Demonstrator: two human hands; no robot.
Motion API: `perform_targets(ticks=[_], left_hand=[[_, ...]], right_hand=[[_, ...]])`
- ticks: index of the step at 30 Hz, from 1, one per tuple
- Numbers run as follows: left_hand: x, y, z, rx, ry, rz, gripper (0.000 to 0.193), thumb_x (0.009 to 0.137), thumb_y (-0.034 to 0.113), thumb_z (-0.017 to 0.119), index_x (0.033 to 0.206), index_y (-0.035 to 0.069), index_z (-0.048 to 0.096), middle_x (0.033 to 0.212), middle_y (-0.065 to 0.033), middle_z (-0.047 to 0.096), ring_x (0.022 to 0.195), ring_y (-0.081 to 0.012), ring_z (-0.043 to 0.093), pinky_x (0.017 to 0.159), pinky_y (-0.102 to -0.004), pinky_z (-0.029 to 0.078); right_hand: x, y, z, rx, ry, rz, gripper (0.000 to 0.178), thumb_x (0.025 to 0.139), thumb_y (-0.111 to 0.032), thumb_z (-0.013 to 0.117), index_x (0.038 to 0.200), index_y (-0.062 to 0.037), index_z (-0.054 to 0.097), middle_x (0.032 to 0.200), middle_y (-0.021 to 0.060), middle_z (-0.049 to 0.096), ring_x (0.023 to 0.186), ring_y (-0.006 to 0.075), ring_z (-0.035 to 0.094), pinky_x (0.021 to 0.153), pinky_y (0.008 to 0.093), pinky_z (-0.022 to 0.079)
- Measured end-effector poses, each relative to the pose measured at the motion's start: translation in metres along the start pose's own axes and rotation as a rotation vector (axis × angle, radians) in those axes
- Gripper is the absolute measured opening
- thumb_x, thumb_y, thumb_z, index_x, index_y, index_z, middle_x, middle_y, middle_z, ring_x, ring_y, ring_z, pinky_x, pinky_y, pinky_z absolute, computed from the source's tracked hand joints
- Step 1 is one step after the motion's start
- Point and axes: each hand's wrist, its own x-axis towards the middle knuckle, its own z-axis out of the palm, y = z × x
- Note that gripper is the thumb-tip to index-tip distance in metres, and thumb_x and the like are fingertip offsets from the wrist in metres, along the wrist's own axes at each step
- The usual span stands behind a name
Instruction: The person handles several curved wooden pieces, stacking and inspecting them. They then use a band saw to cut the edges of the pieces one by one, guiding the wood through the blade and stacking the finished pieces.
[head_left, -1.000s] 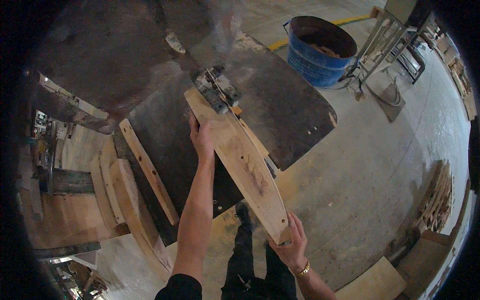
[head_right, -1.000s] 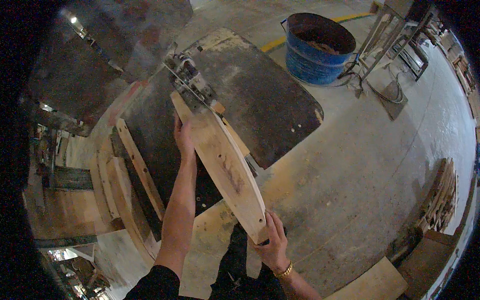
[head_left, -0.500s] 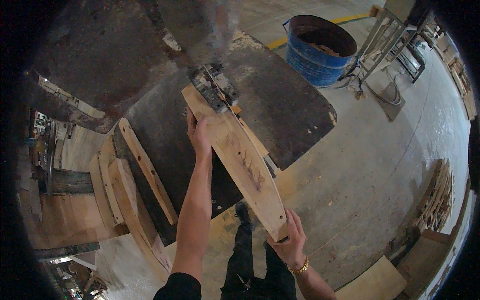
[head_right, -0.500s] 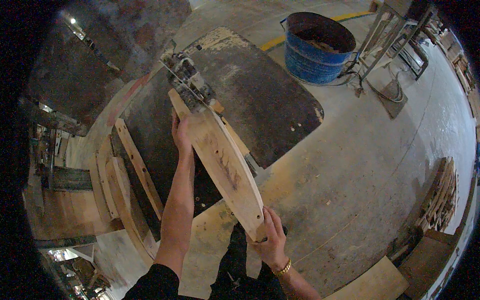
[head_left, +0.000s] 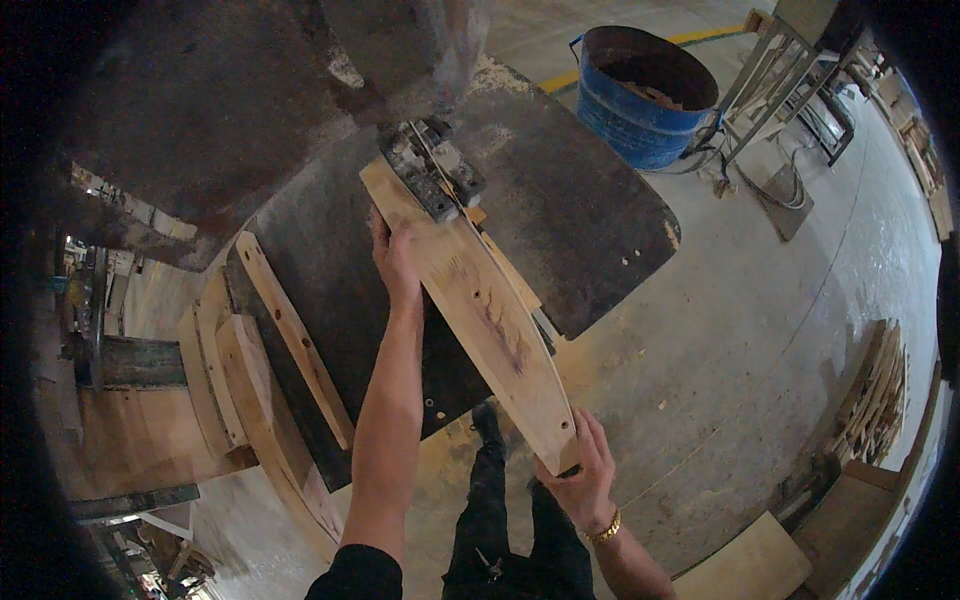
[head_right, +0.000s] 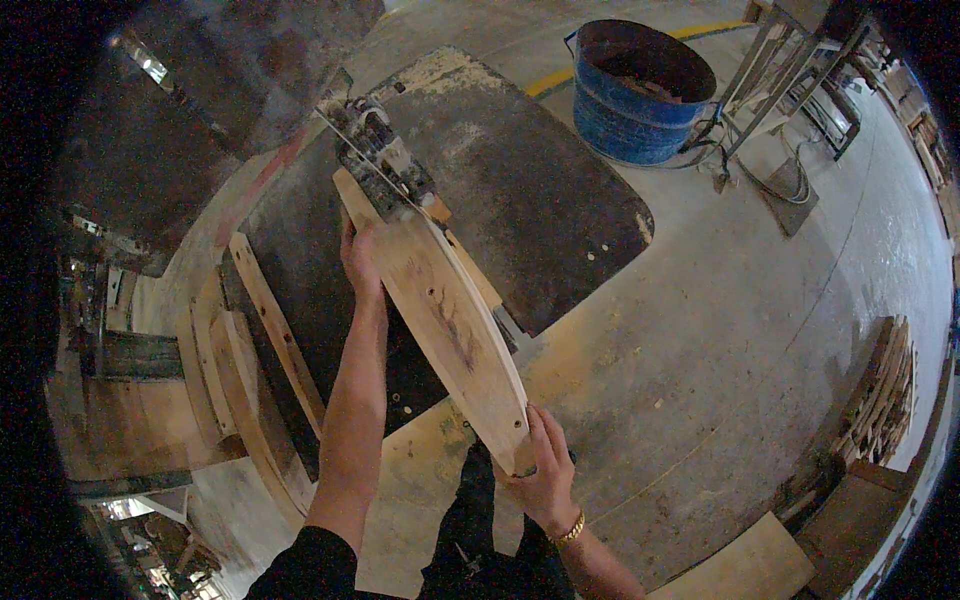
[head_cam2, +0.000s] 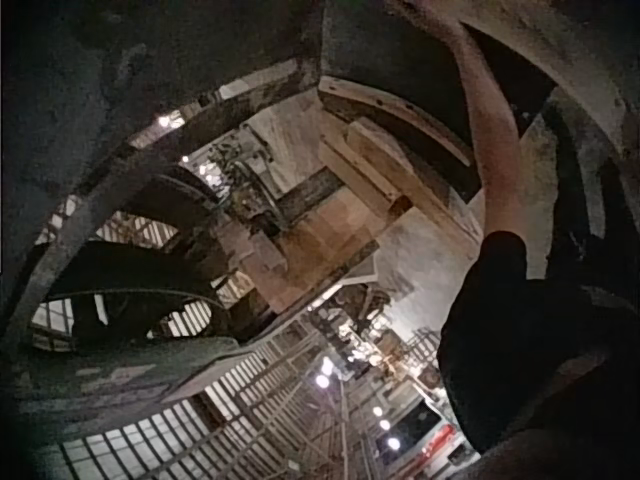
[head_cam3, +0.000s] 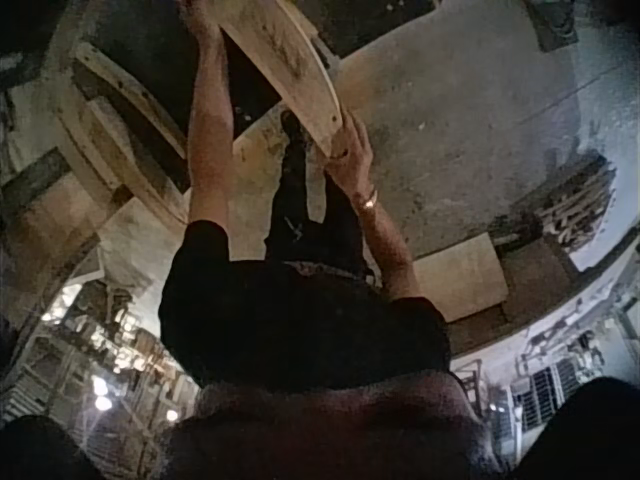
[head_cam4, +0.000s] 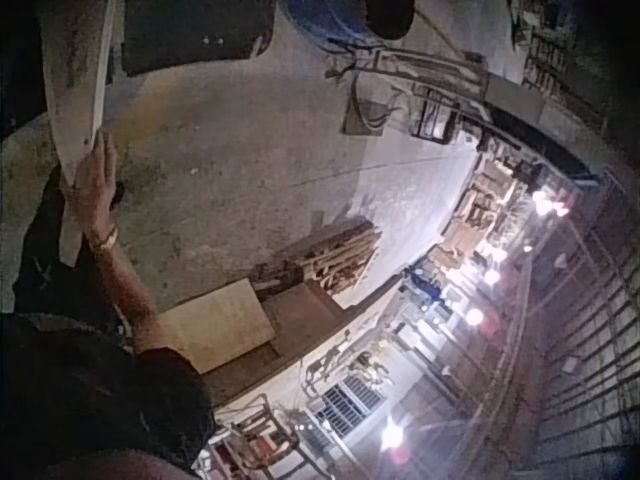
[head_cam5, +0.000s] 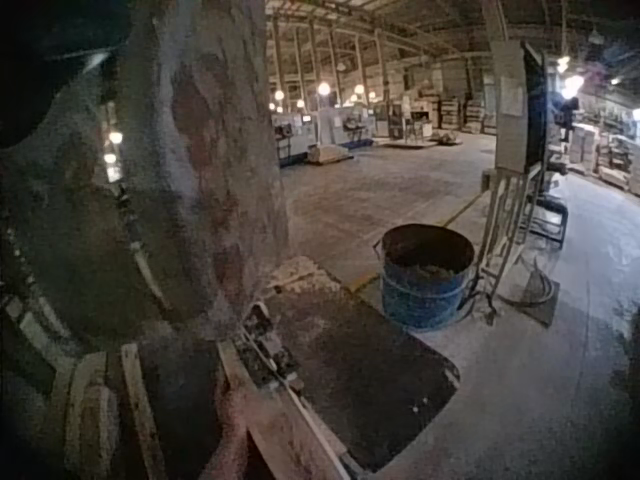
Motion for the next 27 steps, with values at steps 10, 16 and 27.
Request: perform_targets(ticks=[10,16,27], left_hand=[[0.001,0.006,0.007,0.068,0.038,0.007,0.061,0.085,0.015,0.054,0.140,0.001,0.030,0.132,-0.0094,0.043,0.112,-0.0191,0.049,0.093,-0.0295,0.039],[0.007,0.003,0.008,0.105,0.046,-0.023,0.060,0.086,0.011,0.053,0.140,0.001,0.030,0.129,-0.0094,0.046,0.110,-0.0182,0.051,0.091,-0.0289,0.041],[0.015,-0.003,-0.003,-0.042,-0.012,0.060,0.060,0.086,0.011,0.053,0.140,0.001,0.029,0.123,-0.0113,0.051,0.101,-0.0194,0.055,0.084,-0.0307,0.046]], right_hand=[[0.008,0.001,-0.001,0.020,-0.024,-0.002,0.075,0.059,-0.009,0.078,0.127,-0.0004,0.046,0.124,0.0177,0.050,0.112,0.0316,0.053,0.092,0.0364,0.045],[0.013,0.007,-0.002,-0.001,-0.023,-0.037,0.077,0.059,-0.008,0.079,0.128,-0.0014,0.046,0.126,0.0171,0.049,0.112,0.0308,0.053,0.091,0.0350,0.047],[0.016,0.010,0.000,0.017,-0.030,-0.051,0.078,0.059,-0.009,0.079,0.129,-0.0010,0.045,0.126,0.0184,0.048,0.111,0.0315,0.054,0.090,0.0354,0.047]])
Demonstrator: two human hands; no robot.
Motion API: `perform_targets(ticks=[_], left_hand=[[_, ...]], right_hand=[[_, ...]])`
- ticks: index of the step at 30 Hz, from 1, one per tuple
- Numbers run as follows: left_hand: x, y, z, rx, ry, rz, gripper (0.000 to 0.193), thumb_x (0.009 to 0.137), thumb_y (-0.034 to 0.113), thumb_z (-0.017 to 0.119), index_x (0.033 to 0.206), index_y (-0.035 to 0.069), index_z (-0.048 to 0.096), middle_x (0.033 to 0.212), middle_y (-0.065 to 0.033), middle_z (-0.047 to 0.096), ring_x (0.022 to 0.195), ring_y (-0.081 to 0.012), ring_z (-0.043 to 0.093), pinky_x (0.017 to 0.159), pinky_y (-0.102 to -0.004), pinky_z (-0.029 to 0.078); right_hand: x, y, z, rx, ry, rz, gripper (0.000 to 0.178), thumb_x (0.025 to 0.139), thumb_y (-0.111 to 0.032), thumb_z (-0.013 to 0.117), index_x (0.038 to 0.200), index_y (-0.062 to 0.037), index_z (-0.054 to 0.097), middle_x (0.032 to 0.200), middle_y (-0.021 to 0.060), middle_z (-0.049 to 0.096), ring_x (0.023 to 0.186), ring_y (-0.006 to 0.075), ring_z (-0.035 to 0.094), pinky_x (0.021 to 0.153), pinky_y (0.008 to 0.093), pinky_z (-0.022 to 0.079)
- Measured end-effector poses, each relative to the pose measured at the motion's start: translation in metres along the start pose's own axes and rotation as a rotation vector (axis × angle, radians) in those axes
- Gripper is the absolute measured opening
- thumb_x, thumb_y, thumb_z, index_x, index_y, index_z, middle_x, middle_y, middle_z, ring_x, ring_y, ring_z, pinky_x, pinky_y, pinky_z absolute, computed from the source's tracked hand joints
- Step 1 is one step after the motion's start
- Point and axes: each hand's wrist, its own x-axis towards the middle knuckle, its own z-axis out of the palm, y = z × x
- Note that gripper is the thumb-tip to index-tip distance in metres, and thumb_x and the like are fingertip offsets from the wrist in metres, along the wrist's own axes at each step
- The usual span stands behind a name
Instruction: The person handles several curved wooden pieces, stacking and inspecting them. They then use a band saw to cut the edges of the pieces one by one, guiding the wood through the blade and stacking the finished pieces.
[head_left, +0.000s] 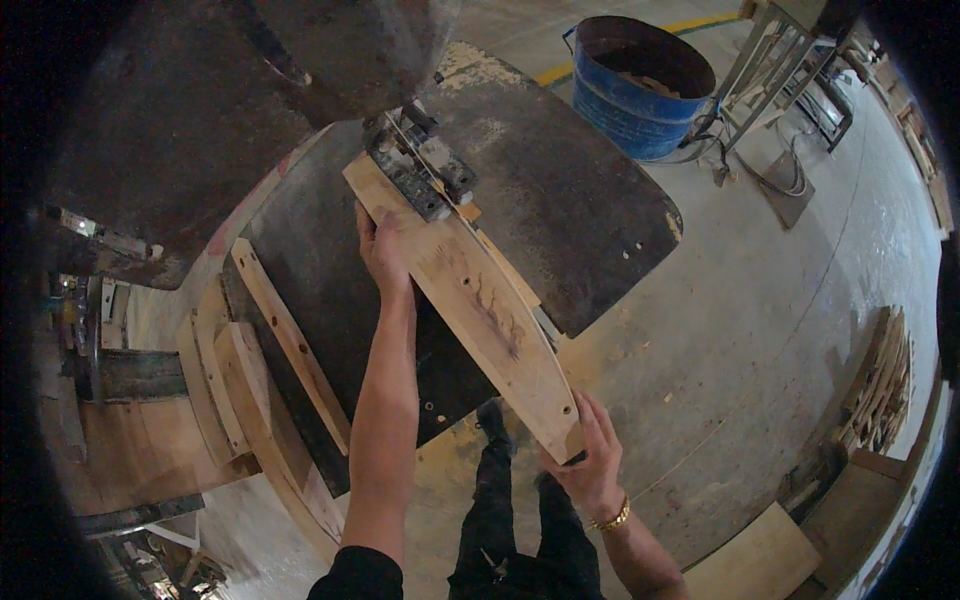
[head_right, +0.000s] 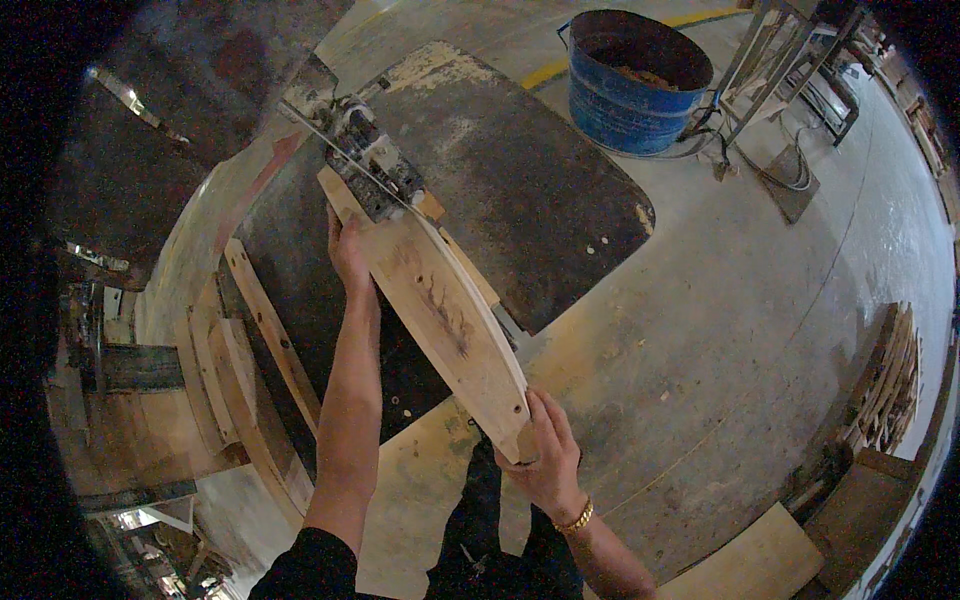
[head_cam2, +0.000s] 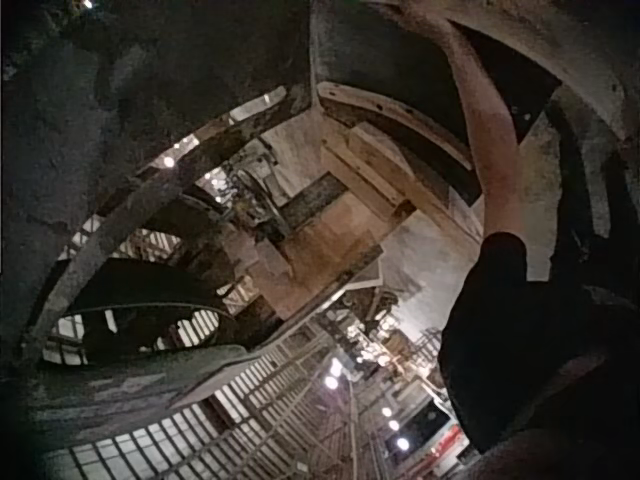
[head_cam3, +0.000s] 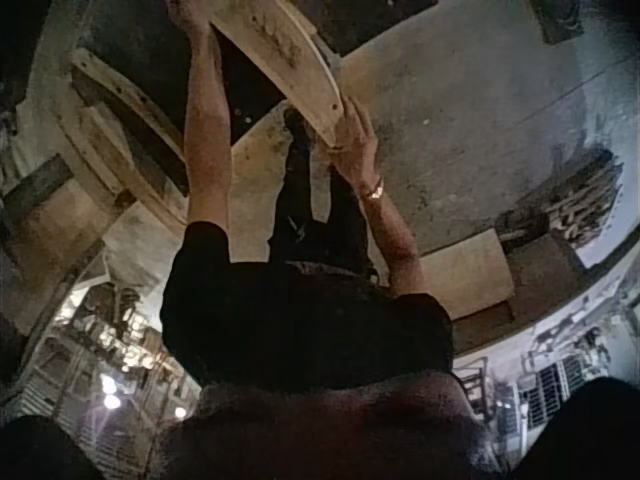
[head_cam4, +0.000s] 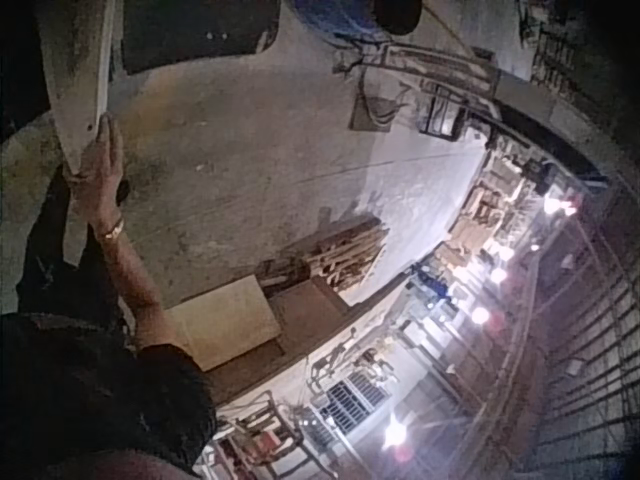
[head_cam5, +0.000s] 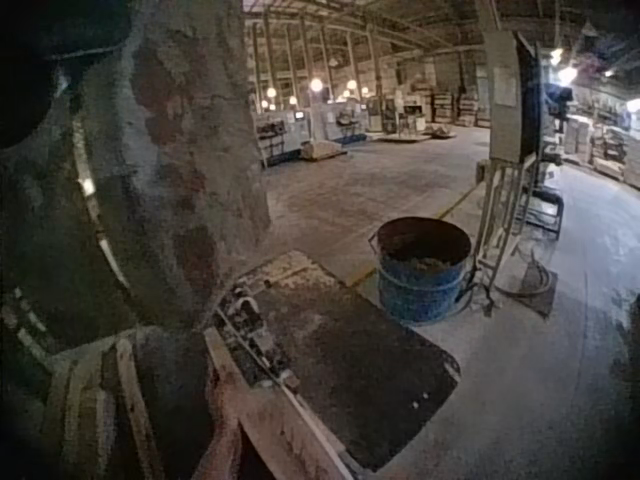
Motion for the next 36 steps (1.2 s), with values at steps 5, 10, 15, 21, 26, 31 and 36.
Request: perform_targets(ticks=[5,10,15,21,26,31,36], left_hand=[[0.000,-0.001,0.002,0.007,0.044,-0.053,0.061,0.087,0.010,0.052,0.141,-0.001,0.027,0.129,-0.0113,0.047,0.108,-0.0182,0.052,0.090,-0.0284,0.042],[0.007,-0.001,-0.004,0.020,0.027,0.047,0.057,0.086,0.014,0.054,0.138,0.002,0.033,0.114,-0.0093,0.054,0.093,-0.0196,0.058,0.076,-0.0333,0.050],[0.004,0.002,0.001,0.021,0.041,-0.033,0.061,0.088,0.011,0.054,0.141,0.000,0.027,0.131,-0.0087,0.046,0.107,-0.0169,0.052,0.089,-0.0280,0.042],[0.005,0.004,0.005,0.011,0.074,-0.030,0.059,0.087,0.009,0.054,0.141,0.002,0.030,0.127,-0.0080,0.049,0.102,-0.0153,0.054,0.084,-0.0278,0.045],[0.010,-0.001,-0.004,-0.021,0.036,0.000,0.057,0.087,0.008,0.053,0.140,0.002,0.032,0.118,-0.0070,0.054,0.093,-0.0140,0.057,0.077,-0.0267,0.048],[0.011,-0.005,0.003,-0.015,0.064,0.007,0.058,0.087,0.007,0.054,0.140,0.001,0.031,0.114,-0.0068,0.055,0.091,-0.0135,0.058,0.076,-0.0267,0.048],[0.014,0.000,-0.001,0.000,0.075,-0.027,0.059,0.087,0.009,0.054,0.140,0.000,0.030,0.118,-0.0081,0.054,0.096,-0.0149,0.056,0.080,-0.0269,0.046]], right_hand=[[0.004,0.001,0.000,0.004,-0.001,-0.006,0.078,0.059,-0.010,0.079,0.129,-0.0018,0.045,0.127,0.0183,0.048,0.111,0.0314,0.054,0.090,0.0354,0.047],[0.004,0.001,0.004,0.016,0.021,-0.043,0.077,0.059,-0.010,0.078,0.129,-0.0025,0.045,0.127,0.0176,0.048,0.111,0.0316,0.054,0.090,0.0348,0.047],[0.007,0.003,0.003,0.003,0.003,-0.049,0.079,0.059,-0.011,0.079,0.129,-0.0034,0.044,0.128,0.0171,0.047,0.112,0.0310,0.053,0.091,0.0351,0.046],[0.009,0.000,0.003,-0.015,-0.003,-0.020,0.078,0.059,-0.011,0.079,0.129,-0.0033,0.045,0.127,0.0164,0.047,0.112,0.0307,0.053,0.091,0.0350,0.046],[0.010,0.001,0.005,0.004,0.015,-0.053,0.079,0.059,-0.012,0.079,0.129,-0.0034,0.045,0.126,0.0168,0.048,0.111,0.0310,0.053,0.091,0.0344,0.046],[0.010,0.006,0.008,0.028,0.017,-0.061,0.079,0.060,-0.011,0.079,0.130,-0.0031,0.044,0.125,0.0176,0.048,0.110,0.0315,0.053,0.091,0.0340,0.046],[0.012,0.001,0.009,0.080,0.000,-0.069,0.082,0.059,-0.009,0.079,0.132,-0.0024,0.042,0.127,0.0183,0.046,0.111,0.0322,0.052,0.091,0.0348,0.046]])
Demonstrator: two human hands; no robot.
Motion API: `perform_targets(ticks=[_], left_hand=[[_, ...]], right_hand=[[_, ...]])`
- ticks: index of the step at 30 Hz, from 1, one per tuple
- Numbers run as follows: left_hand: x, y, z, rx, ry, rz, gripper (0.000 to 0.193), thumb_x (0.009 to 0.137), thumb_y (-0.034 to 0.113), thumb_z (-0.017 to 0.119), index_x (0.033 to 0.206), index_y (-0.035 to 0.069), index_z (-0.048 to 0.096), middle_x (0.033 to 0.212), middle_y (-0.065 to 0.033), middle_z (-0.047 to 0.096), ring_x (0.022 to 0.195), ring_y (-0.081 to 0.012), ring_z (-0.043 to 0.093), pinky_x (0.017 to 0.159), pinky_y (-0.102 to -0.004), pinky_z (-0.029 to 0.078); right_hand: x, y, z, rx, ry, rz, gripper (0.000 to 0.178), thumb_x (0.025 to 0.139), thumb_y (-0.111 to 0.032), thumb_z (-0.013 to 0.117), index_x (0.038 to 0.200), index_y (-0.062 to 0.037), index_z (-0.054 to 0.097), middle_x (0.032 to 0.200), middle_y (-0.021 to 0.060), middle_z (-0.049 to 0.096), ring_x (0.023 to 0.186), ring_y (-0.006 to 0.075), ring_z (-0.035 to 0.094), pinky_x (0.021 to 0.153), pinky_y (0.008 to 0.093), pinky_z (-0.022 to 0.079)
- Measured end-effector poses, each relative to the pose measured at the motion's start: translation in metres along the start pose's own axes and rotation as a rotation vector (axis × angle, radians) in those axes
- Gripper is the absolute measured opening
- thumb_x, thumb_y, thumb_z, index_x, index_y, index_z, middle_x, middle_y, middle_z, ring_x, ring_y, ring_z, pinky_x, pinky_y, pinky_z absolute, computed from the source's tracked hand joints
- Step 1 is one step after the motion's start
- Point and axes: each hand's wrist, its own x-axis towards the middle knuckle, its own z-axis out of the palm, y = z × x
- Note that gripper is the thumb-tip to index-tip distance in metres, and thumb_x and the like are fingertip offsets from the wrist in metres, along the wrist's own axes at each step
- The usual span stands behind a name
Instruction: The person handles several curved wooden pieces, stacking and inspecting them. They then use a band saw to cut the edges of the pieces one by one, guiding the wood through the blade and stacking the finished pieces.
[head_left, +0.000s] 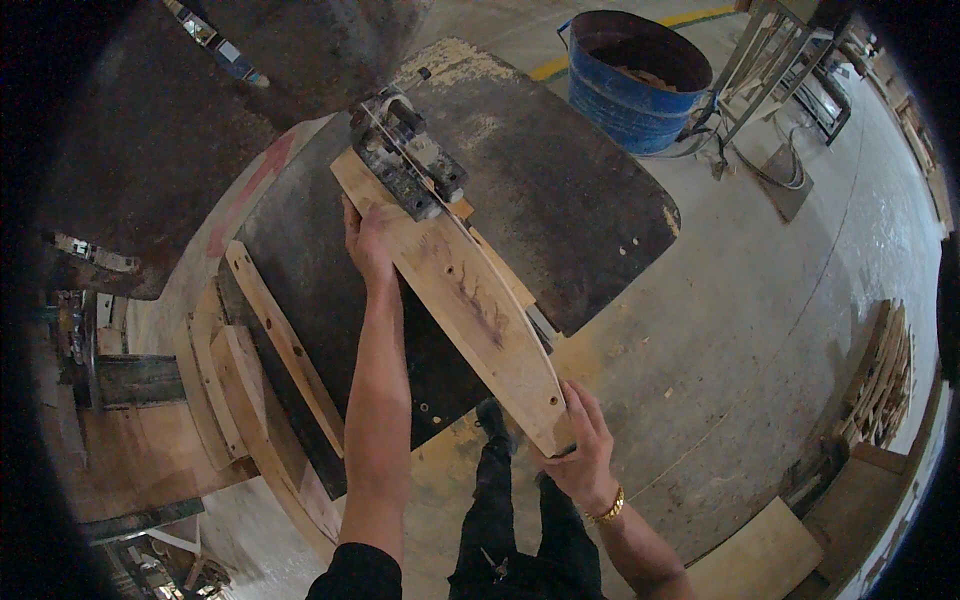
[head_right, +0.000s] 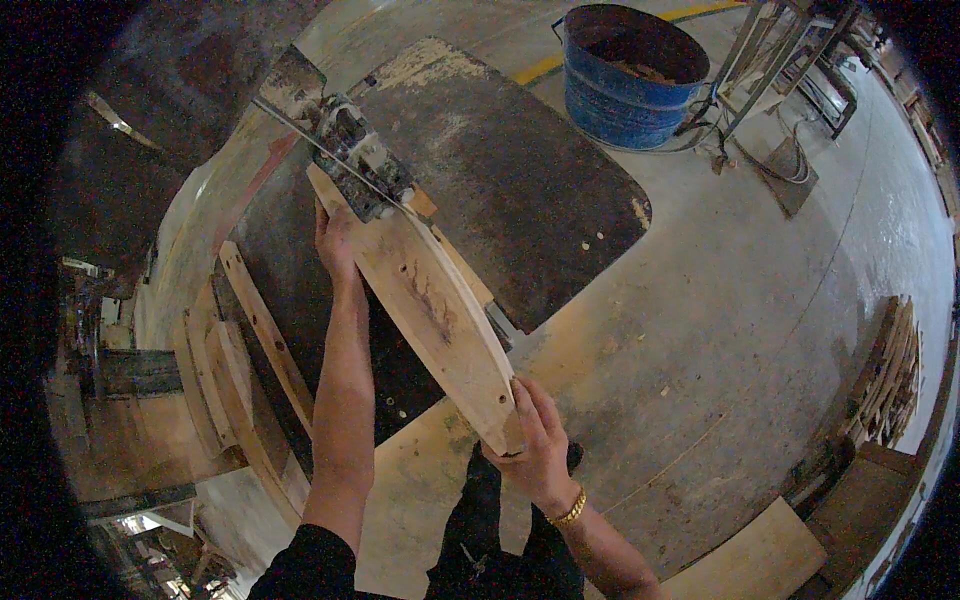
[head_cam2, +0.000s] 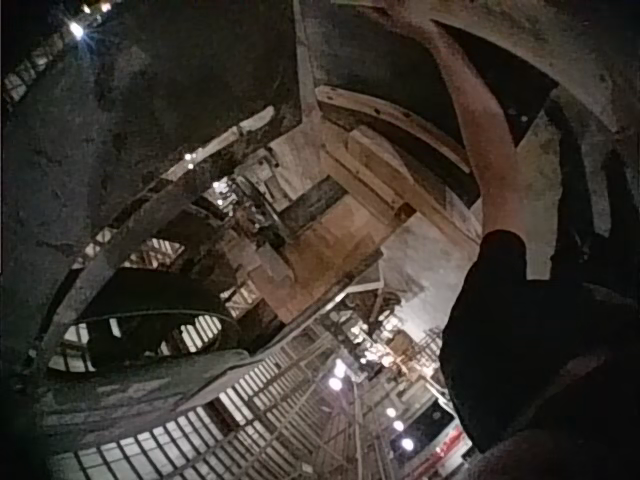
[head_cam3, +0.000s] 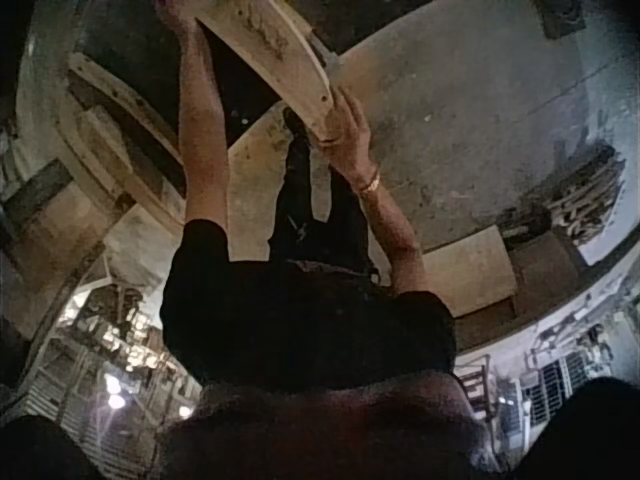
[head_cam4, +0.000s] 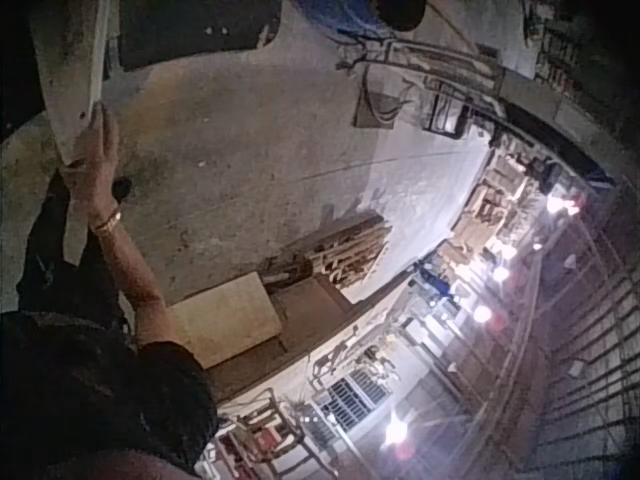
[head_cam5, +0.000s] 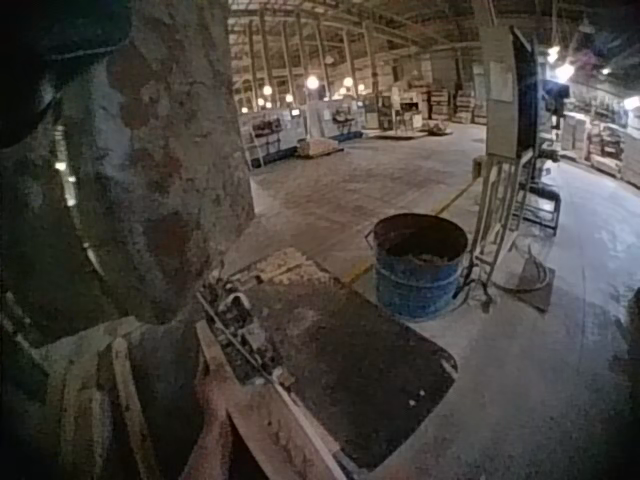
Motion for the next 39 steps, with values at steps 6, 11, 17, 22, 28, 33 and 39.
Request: perform_targets(ticks=[6,11,17,22,28,33,39], left_hand=[[0.006,0.005,0.001,0.045,-0.062,0.065,0.059,0.087,0.012,0.055,0.139,-0.001,0.031,0.123,-0.0092,0.051,0.102,-0.0165,0.054,0.086,-0.0270,0.043],[0.007,0.005,-0.002,0.091,-0.058,0.025,0.058,0.087,0.010,0.053,0.140,0.001,0.030,0.124,-0.0080,0.051,0.103,-0.0163,0.054,0.086,-0.0270,0.044],[-0.003,-0.003,-0.004,0.053,-0.022,-0.004,0.058,0.088,0.006,0.051,0.141,0.002,0.029,0.124,-0.0083,0.051,0.101,-0.0158,0.055,0.083,-0.0267,0.045],[-0.004,-0.003,-0.003,0.018,-0.050,-0.026,0.057,0.088,0.007,0.052,0.140,0.002,0.031,0.120,-0.0083,0.053,0.097,-0.0159,0.056,0.082,-0.0271,0.046],[0.000,0.001,-0.005,0.008,-0.076,0.034,0.059,0.087,0.009,0.054,0.140,0.000,0.029,0.116,-0.0085,0.055,0.097,-0.0158,0.056,0.082,-0.0271,0.046],[-0.004,0.002,0.002,0.066,-0.055,0.041,0.061,0.087,0.012,0.055,0.140,-0.002,0.028,0.121,-0.0094,0.052,0.100,-0.0165,0.055,0.084,-0.0276,0.045],[0.000,0.005,-0.002,0.041,-0.042,0.026,0.062,0.087,0.014,0.056,0.140,-0.002,0.028,0.125,-0.0101,0.049,0.104,-0.0176,0.053,0.088,-0.0284,0.043]], right_hand=[[0.010,0.001,0.005,-0.016,-0.008,-0.011,0.082,0.059,-0.010,0.081,0.131,-0.0021,0.042,0.128,0.0189,0.045,0.111,0.0337,0.052,0.091,0.0356,0.046],[0.007,-0.004,0.005,-0.021,-0.009,-0.001,0.081,0.060,-0.012,0.082,0.130,-0.0016,0.043,0.126,0.0181,0.046,0.110,0.0318,0.053,0.089,0.0347,0.046],[-0.006,-0.003,-0.003,-0.027,-0.022,0.087,0.076,0.062,-0.010,0.078,0.129,-0.0014,0.044,0.125,0.0176,0.047,0.109,0.0305,0.054,0.088,0.0337,0.046],[-0.003,0.002,-0.004,-0.046,0.001,0.019,0.076,0.061,-0.011,0.078,0.129,-0.0011,0.044,0.125,0.0190,0.048,0.108,0.0325,0.054,0.088,0.0355,0.046],[-0.001,0.005,0.000,-0.046,0.006,-0.017,0.079,0.059,-0.012,0.078,0.129,-0.0009,0.044,0.125,0.0200,0.048,0.109,0.0348,0.053,0.089,0.0372,0.046],[0.000,0.005,0.000,-0.050,0.012,0.004,0.079,0.059,-0.012,0.078,0.129,-0.0011,0.043,0.125,0.0199,0.047,0.109,0.0346,0.053,0.089,0.0371,0.046],[0.003,0.002,0.000,-0.050,-0.021,0.002,0.081,0.058,-0.011,0.078,0.131,-0.0016,0.043,0.126,0.0193,0.047,0.110,0.0341,0.053,0.090,0.0367,0.046]])
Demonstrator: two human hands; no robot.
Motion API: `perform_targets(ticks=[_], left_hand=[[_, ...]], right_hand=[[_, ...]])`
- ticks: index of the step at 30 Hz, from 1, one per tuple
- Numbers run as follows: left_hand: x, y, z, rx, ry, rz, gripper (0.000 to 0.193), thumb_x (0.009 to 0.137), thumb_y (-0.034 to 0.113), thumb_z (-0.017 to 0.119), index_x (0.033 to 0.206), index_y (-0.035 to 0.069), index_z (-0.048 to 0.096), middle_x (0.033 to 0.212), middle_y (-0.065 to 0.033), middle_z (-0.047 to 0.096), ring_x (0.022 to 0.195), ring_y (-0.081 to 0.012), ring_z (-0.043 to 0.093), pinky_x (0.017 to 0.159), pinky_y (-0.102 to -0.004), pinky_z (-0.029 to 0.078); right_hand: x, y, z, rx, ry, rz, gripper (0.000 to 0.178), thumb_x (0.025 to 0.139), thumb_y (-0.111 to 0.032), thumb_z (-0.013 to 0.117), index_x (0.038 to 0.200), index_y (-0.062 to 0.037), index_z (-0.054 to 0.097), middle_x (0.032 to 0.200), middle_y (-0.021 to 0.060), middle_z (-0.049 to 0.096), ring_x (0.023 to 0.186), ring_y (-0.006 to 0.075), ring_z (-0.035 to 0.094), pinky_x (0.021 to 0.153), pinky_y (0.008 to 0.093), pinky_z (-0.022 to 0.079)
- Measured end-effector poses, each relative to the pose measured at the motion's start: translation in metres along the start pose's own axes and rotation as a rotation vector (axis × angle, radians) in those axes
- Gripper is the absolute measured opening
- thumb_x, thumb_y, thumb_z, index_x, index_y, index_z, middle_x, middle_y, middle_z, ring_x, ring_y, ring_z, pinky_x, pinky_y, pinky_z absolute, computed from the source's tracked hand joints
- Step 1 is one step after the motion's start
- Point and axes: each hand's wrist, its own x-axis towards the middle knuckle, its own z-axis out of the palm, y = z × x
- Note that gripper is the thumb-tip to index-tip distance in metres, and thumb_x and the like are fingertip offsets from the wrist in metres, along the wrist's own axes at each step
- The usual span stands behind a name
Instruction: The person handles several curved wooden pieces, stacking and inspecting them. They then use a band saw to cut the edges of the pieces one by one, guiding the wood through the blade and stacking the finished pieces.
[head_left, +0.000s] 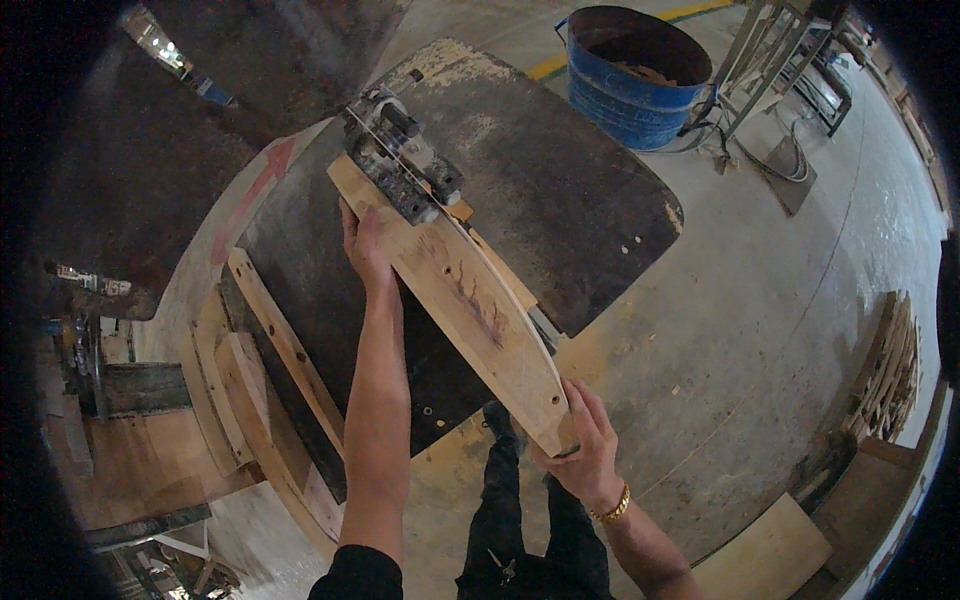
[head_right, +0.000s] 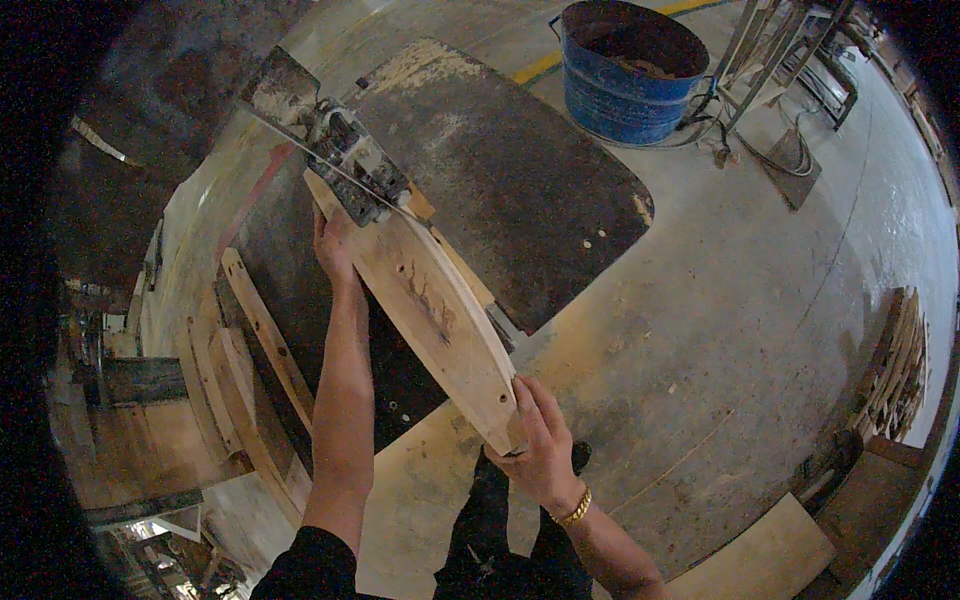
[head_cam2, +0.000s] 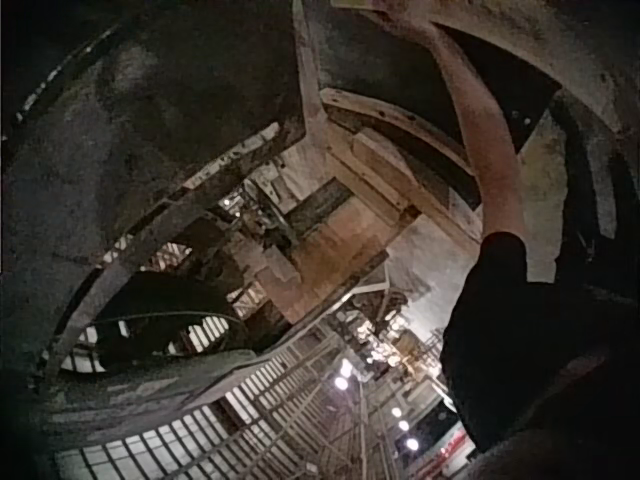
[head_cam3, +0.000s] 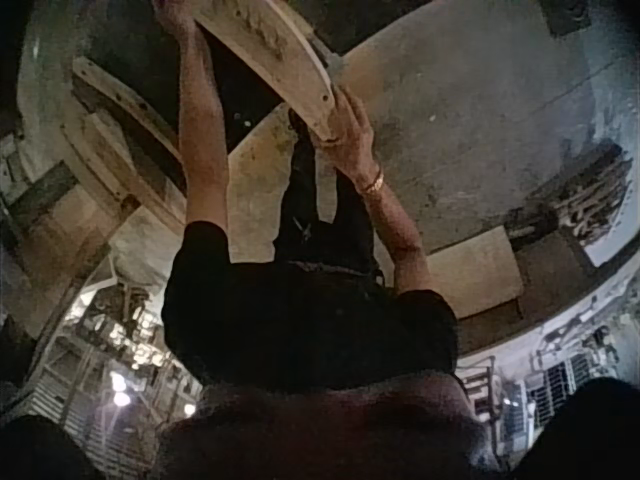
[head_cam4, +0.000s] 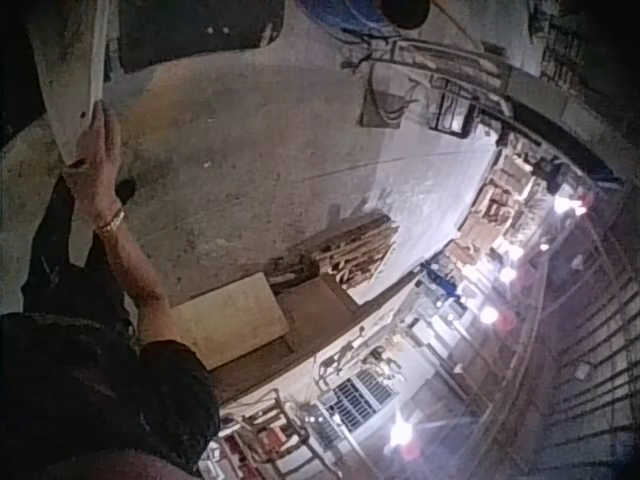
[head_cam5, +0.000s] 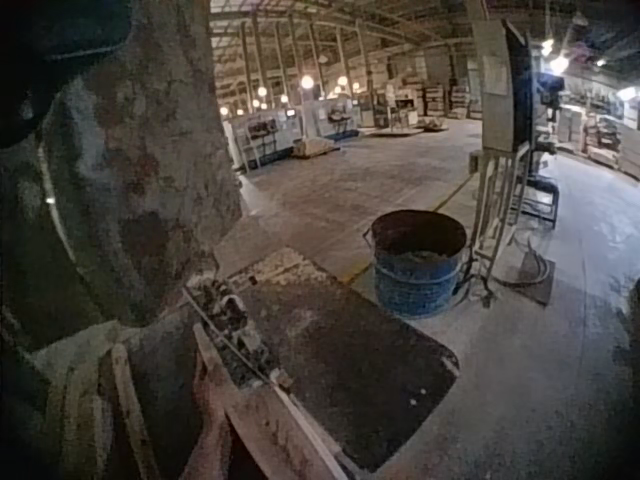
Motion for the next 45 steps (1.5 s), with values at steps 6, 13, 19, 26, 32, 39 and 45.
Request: perform_targets(ticks=[6,13,19,26,32,39,45], left_hand=[[0.001,0.000,0.001,0.001,-0.007,-0.001,0.060,0.087,0.013,0.055,0.140,-0.001,0.030,0.125,-0.0091,0.050,0.104,-0.0167,0.054,0.088,-0.0282,0.043],[0.009,-0.004,-0.003,-0.051,0.036,0.004,0.057,0.088,0.009,0.053,0.140,0.000,0.031,0.118,-0.0084,0.054,0.097,-0.0161,0.056,0.083,-0.0268,0.045],[0.008,-0.016,0.006,-0.092,-0.001,-0.001,0.056,0.088,0.008,0.053,0.139,0.000,0.031,0.117,-0.0085,0.055,0.095,-0.0152,0.057,0.081,-0.0261,0.046],[0.017,-0.010,-0.009,-0.101,-0.087,0.048,0.055,0.089,0.008,0.052,0.139,-0.001,0.031,0.118,-0.0078,0.054,0.096,-0.0148,0.057,0.081,-0.0265,0.046],[0.017,-0.006,0.002,-0.008,-0.002,-0.006,0.055,0.089,0.009,0.052,0.139,0.000,0.031,0.121,-0.0074,0.052,0.099,-0.0145,0.055,0.083,-0.0263,0.045],[0.014,-0.011,0.000,0.066,0.009,0.000,0.056,0.088,0.009,0.053,0.140,0.002,0.032,0.118,-0.0062,0.054,0.095,-0.0131,0.056,0.081,-0.0259,0.045],[0.016,-0.015,-0.014,-0.043,-0.041,0.074,0.051,0.088,0.006,0.053,0.137,0.002,0.037,0.107,-0.0053,0.057,0.086,-0.0126,0.058,0.074,-0.0246,0.047]], right_hand=[[0.003,0.000,0.002,0.035,0.018,-0.016,0.083,0.057,-0.009,0.080,0.131,-0.0026,0.043,0.128,0.0191,0.046,0.112,0.0336,0.052,0.091,0.0361,0.046],[0.003,0.001,0.003,0.072,0.017,-0.019,0.084,0.057,-0.011,0.083,0.131,-0.0022,0.043,0.128,0.0188,0.045,0.114,0.0332,0.050,0.093,0.0359,0.044],[0.006,0.004,0.002,0.025,0.010,0.003,0.087,0.055,-0.012,0.084,0.130,-0.0007,0.042,0.128,0.0193,0.045,0.115,0.0342,0.049,0.094,0.0371,0.044],[0.005,0.000,0.007,0.040,0.004,-0.005,0.089,0.053,-0.009,0.084,0.130,-0.0007,0.042,0.128,0.0193,0.045,0.115,0.0346,0.049,0.094,0.0368,0.044],[0.018,-0.002,0.011,-0.011,0.051,-0.020,0.075,0.059,-0.013,0.081,0.125,0.0023,0.047,0.123,0.0206,0.050,0.110,0.0328,0.054,0.091,0.0353,0.046],[0.010,-0.002,0.009,0.037,0.093,-0.025,0.070,0.062,-0.013,0.079,0.123,0.0030,0.049,0.120,0.0208,0.052,0.108,0.0320,0.056,0.090,0.0346,0.046],[0.008,-0.006,0.001,0.015,0.048,-0.020,0.071,0.060,-0.012,0.079,0.123,0.0027,0.049,0.121,0.0201,0.051,0.109,0.0324,0.055,0.090,0.0346,0.046]])
